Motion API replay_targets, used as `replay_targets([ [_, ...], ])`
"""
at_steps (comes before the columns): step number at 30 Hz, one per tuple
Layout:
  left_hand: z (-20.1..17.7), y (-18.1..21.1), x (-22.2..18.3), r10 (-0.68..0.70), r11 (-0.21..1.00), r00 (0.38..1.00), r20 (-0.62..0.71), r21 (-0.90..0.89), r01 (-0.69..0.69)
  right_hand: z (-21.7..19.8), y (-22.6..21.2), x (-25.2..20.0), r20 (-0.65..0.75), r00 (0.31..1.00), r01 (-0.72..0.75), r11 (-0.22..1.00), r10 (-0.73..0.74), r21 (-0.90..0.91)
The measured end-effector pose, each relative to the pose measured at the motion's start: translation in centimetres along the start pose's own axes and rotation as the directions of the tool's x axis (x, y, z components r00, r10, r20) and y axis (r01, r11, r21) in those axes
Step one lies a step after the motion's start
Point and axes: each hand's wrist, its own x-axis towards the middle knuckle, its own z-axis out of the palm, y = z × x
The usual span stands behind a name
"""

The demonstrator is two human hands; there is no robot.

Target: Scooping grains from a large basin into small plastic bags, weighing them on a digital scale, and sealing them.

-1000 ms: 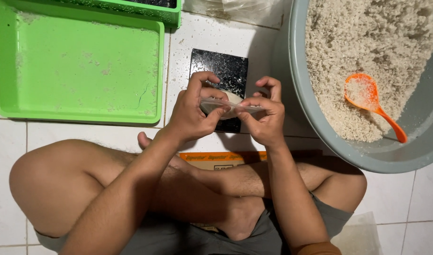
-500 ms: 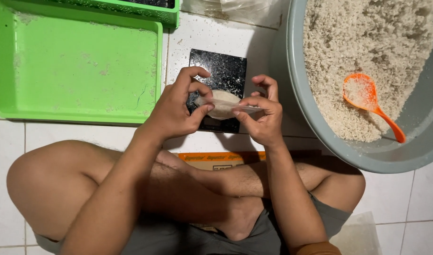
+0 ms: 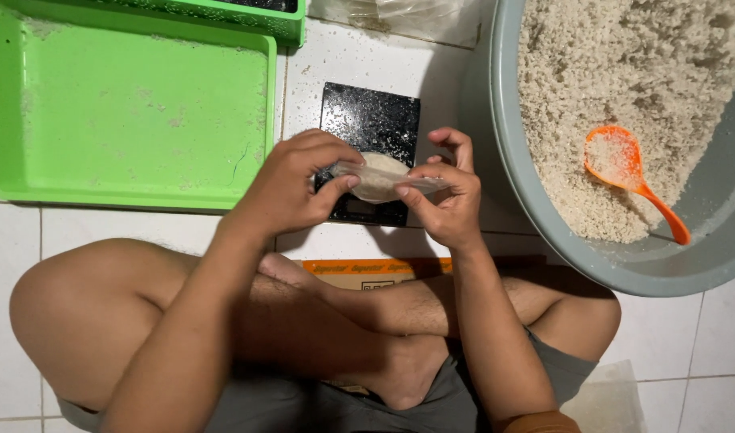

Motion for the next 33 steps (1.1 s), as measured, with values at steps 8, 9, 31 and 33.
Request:
replay_targets([
  [8, 2.2, -2.9, -0.4, 0.041, 0.996, 0.993, -0.111, 0.083, -0.031, -1.9, -0.2, -1.0, 0.118, 0.987, -0.089, 0.985, 0.108, -0.150],
  [9, 2.6, -3.5, -0.5, 0.040, 0.995, 0.990, -0.138, 0.096, -0.027, -2.2, -0.6, -1.2, 0.140, 0.973, -0.150, 0.963, 0.184, -0.225],
  [31, -17.2, -5.7, 11.1, -0.101, 0.970, 0.912, -0.399, 0.162, 0.179, -10.0, 25.4, -16.1, 0.007, 0.871, -0.490, 0.871, 0.491, -0.038],
  [33, -19.8, -7.4, 12.2, -0.134, 0.956, 0.910, -0.393, 0.191, 0.224, -13.6, 38.5, -19.7, 0.280, 0.386, -0.900, 0.291, 0.879, 0.326],
])
